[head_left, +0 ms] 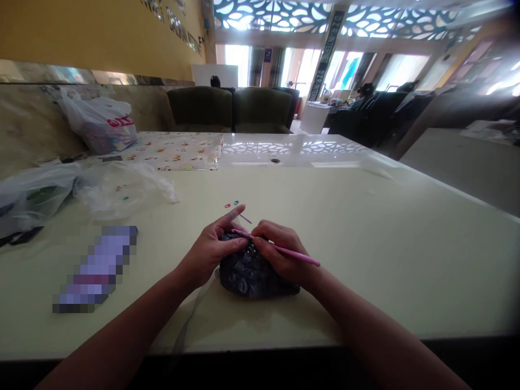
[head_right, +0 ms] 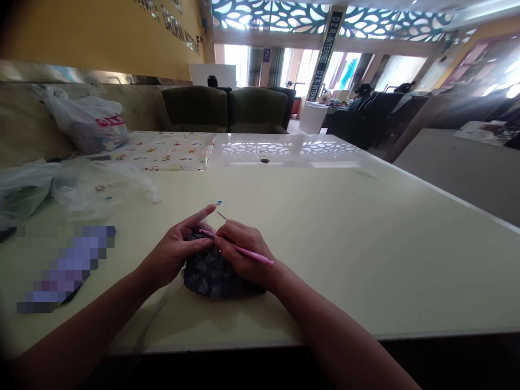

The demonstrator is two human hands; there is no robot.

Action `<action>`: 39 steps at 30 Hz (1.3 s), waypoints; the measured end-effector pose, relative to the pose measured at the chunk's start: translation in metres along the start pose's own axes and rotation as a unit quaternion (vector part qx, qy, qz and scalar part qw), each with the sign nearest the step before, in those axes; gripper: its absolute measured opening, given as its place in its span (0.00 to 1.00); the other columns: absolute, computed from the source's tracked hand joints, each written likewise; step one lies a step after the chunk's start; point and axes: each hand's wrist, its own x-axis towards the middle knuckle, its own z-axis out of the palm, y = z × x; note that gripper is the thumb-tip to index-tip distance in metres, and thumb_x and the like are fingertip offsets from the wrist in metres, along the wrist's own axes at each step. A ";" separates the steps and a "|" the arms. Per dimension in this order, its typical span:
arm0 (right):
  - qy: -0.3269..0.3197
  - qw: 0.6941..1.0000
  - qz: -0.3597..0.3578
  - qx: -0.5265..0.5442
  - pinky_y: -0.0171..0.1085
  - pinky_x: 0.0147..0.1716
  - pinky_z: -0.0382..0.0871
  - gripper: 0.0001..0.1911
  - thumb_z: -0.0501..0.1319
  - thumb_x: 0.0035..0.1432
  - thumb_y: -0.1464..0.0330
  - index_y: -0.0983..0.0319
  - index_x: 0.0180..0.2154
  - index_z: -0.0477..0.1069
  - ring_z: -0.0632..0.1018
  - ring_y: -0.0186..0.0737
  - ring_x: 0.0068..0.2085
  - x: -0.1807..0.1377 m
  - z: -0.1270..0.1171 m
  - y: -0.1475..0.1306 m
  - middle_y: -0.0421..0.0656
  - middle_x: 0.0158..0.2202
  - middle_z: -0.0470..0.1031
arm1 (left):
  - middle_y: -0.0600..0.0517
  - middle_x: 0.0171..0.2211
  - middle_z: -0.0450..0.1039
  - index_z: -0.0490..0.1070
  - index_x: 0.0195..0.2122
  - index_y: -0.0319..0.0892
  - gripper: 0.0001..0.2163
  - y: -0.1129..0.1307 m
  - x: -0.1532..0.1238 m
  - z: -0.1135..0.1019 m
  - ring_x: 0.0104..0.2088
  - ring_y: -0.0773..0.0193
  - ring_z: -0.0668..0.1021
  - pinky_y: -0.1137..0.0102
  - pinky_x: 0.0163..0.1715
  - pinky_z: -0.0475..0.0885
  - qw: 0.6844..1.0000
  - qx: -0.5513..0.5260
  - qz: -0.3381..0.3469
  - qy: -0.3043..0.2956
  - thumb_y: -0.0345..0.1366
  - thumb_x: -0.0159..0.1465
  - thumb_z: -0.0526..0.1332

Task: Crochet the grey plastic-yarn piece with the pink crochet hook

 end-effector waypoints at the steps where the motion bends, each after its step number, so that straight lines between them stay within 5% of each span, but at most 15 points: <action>1: 0.000 0.999 -0.011 -0.034 0.32 0.30 0.62 0.10 0.53 0.68 0.68 0.61 0.33 0.66 0.68 0.32 0.29 0.000 0.001 0.002 0.39 0.29 0.68 | 0.55 0.35 0.76 0.69 0.62 0.51 0.33 0.000 0.000 0.001 0.38 0.66 0.75 0.70 0.46 0.67 1.000 0.000 -0.004 0.001 0.33 0.54 0.73; 7: 0.057 0.930 -0.092 -0.350 0.36 0.27 0.52 0.13 0.54 0.67 0.70 0.60 0.27 0.64 0.61 0.33 0.25 0.000 0.015 0.010 0.38 0.25 0.65 | 0.56 0.33 0.75 0.78 0.53 0.47 0.26 -0.005 -0.006 0.016 0.37 0.67 0.75 0.70 0.45 0.69 0.995 -0.035 -0.011 0.090 0.32 0.51 0.74; 13: 0.129 0.879 -0.142 -0.437 0.38 0.29 0.53 0.14 0.53 0.65 0.75 0.59 0.26 0.63 0.61 0.36 0.26 0.000 0.024 0.004 0.39 0.23 0.64 | 0.53 0.37 0.80 0.75 0.55 0.47 0.28 -0.008 -0.005 0.021 0.35 0.67 0.79 0.71 0.42 0.72 0.981 -0.161 -0.083 0.076 0.31 0.52 0.73; 18: 0.114 0.914 -0.159 -0.356 0.37 0.31 0.61 0.11 0.56 0.66 0.72 0.59 0.30 0.65 0.66 0.36 0.28 -0.003 0.018 0.002 0.40 0.25 0.68 | 0.51 0.36 0.81 0.75 0.55 0.44 0.27 0.002 -0.001 0.008 0.36 0.65 0.80 0.71 0.43 0.72 0.973 -0.180 -0.141 -0.020 0.26 0.53 0.70; 26: 0.083 0.985 -0.123 -0.084 0.44 0.46 0.72 0.08 0.55 0.64 0.74 0.59 0.33 0.69 0.72 0.37 0.32 -0.001 0.001 -0.006 0.41 0.30 0.70 | 0.49 0.32 0.82 0.76 0.54 0.41 0.27 0.015 0.004 -0.013 0.32 0.64 0.79 0.69 0.40 0.72 0.977 -0.168 -0.121 -0.044 0.27 0.50 0.68; 34: 0.048 0.991 0.042 0.116 0.41 0.41 0.72 0.12 0.56 0.67 0.69 0.61 0.29 0.71 0.75 0.40 0.35 -0.001 -0.011 -0.005 0.41 0.28 0.70 | 0.52 0.30 0.80 0.80 0.47 0.40 0.23 0.012 0.006 -0.016 0.32 0.65 0.79 0.70 0.39 0.72 0.983 -0.151 -0.096 -0.052 0.28 0.48 0.69; 39: 0.059 0.997 -0.019 0.051 0.37 0.35 0.71 0.08 0.57 0.66 0.70 0.60 0.32 0.71 0.75 0.36 0.33 0.001 -0.002 0.001 0.41 0.31 0.72 | 0.51 0.35 0.81 0.81 0.47 0.43 0.21 0.003 0.002 -0.006 0.37 0.63 0.79 0.69 0.44 0.70 0.990 -0.092 -0.085 -0.065 0.29 0.50 0.72</action>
